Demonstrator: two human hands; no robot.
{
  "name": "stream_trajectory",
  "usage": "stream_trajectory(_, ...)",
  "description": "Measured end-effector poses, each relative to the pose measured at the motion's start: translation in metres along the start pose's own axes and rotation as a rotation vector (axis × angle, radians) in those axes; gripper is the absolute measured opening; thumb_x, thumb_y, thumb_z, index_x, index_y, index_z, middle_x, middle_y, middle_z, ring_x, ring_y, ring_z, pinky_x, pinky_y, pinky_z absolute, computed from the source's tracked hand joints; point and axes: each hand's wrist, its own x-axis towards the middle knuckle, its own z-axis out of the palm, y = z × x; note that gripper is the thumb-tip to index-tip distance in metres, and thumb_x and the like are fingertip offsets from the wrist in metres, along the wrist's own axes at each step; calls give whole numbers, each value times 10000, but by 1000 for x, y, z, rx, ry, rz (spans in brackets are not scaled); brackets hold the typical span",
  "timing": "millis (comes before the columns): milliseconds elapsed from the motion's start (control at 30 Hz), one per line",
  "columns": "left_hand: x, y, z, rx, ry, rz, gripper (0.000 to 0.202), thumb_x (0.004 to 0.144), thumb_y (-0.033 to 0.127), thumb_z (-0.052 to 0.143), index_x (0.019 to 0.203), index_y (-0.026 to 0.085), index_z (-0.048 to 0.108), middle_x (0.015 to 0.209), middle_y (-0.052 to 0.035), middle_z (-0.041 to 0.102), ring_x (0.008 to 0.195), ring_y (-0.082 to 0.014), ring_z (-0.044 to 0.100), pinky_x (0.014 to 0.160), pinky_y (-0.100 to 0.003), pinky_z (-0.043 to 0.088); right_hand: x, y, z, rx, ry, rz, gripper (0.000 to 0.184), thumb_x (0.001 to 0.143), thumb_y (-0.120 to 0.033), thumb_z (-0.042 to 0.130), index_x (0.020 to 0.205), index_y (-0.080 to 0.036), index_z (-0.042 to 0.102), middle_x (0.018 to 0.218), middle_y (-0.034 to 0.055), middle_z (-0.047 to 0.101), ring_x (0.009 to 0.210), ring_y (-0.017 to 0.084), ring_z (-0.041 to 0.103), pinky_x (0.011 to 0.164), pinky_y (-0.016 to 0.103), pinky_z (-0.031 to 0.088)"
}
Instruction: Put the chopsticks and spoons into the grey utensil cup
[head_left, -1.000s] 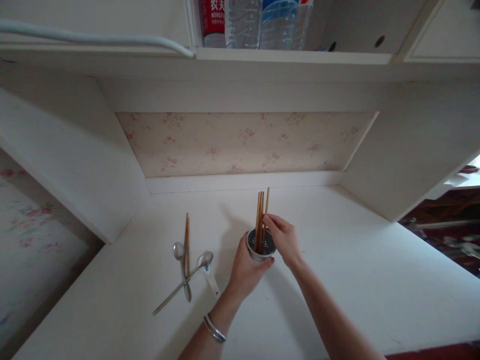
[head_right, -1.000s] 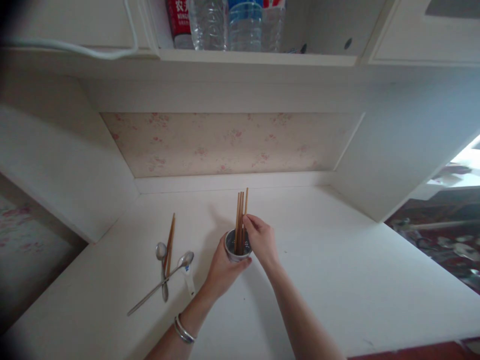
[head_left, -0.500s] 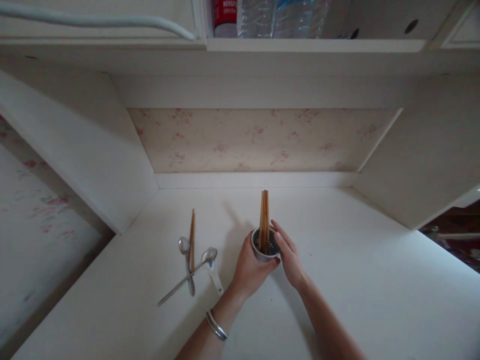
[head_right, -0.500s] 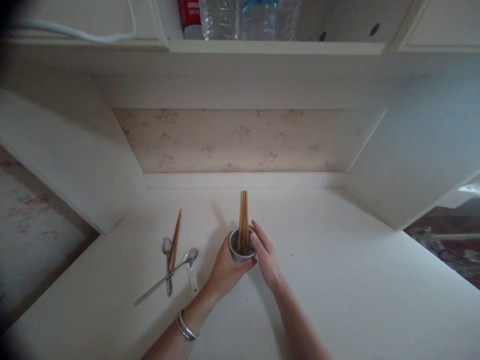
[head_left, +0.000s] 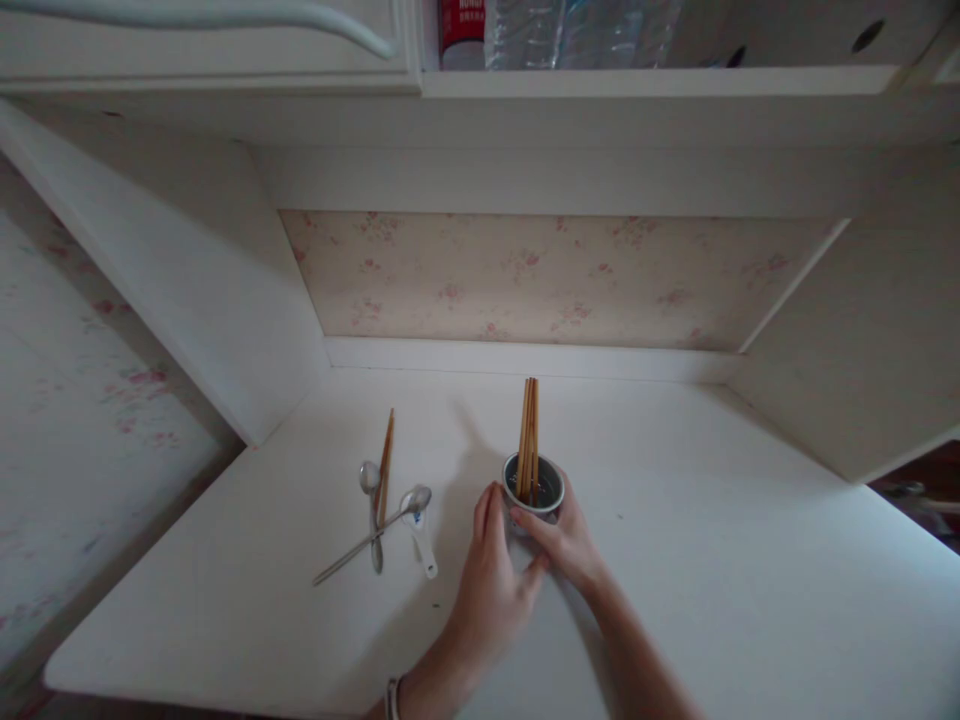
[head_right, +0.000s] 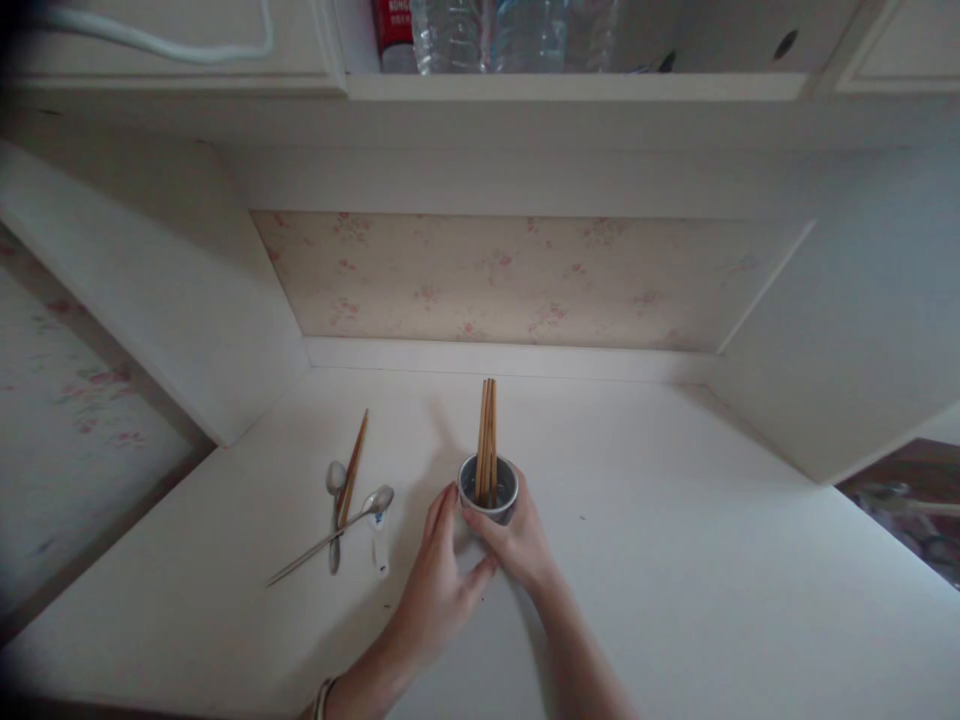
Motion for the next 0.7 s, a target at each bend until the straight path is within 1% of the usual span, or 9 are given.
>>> stream_trajectory(67, -17, 7, -14, 66, 7, -19, 689, 832, 249, 613, 1452, 220, 315, 1495, -137, 373, 1399, -287, 348, 1141, -462, 336, 0, 0, 0, -31, 9, 7, 710, 724, -396, 800, 1323, -263, 443, 1268, 93, 620, 1159, 294, 582, 1020, 485, 440)
stream_trajectory(133, -21, 17, -35, 93, -10, -6, 472, 883, 280, 554, 1342, 229, 455, 1371, -109, 515, 1255, -234, 516, 1046, -387, 445, 0, -1, 1, -47, 13, 12, 720, 720, -405, 800, 1327, -260, 440, 1271, 96, 618, 1164, 303, 577, 1022, 495, 435)
stream_trajectory(200, -6, 26, -62, 160, -43, 16, 251, 895, 328, 535, 1107, 218, 613, 1168, -82, 640, 1038, -198, 628, 870, -312, 523, 1, -2, 1, -38, 8, 17, 728, 716, -407, 803, 1328, -256, 438, 1272, 98, 619, 1168, 308, 575, 1022, 497, 436)
stream_trajectory(267, 23, 27, -90, 281, -36, -15, 228, 903, 375, 506, 936, 208, 658, 960, -57, 697, 844, -174, 658, 720, -270, 518, 2, -2, 1, -22, 6, 26, 731, 711, -407, 807, 1325, -253, 440, 1265, 99, 626, 1165, 310, 579, 1018, 501, 441)
stream_trajectory(300, 40, 24, -103, 367, -14, -47, 251, 905, 395, 496, 933, 211, 665, 903, -43, 707, 789, -167, 660, 694, -262, 508, 2, -2, 1, -15, 7, 31, 733, 710, -406, 807, 1325, -253, 439, 1263, 100, 629, 1164, 311, 581, 1017, 504, 442)
stream_trajectory(433, 101, -5, -142, 952, -50, -135, 289, 899, 360, 449, 877, 215, 698, 917, -58, 733, 834, -203, 673, 732, -282, 487, 2, -3, 2, -3, 9, 29, 735, 708, -404, 808, 1326, -248, 440, 1261, 104, 632, 1157, 311, 588, 1029, 519, 431)
stream_trajectory(533, 123, -30, -158, 1302, -126, -161, 364, 903, 301, 385, 933, 157, 719, 973, -142, 715, 944, -278, 654, 755, -343, 496, 2, -4, 2, 3, 12, 15, 728, 703, -404, 811, 1316, -242, 453, 1260, 105, 635, 1163, 316, 587, 1034, 524, 428)
stream_trajectory(600, 129, -43, -162, 1386, -153, -164, 404, 901, 285, 365, 966, 113, 725, 988, -186, 701, 988, -319, 635, 780, -395, 498, 2, -4, 3, 13, 11, 6, 726, 703, -410, 811, 1315, -241, 459, 1257, 104, 639, 1164, 317, 589, 1027, 517, 439)
stream_trajectory(700, 132, -55, -162, 1386, -175, -196, 425, 889, 298, 379, 932, 79, 740, 985, -223, 695, 994, -351, 630, 791, -437, 499, 3, -2, 2, 25, 2, -4, 740, 701, -415, 814, 1324, -242, 454, 1265, 101, 636, 1170, 312, 589, 1030, 506, 441)
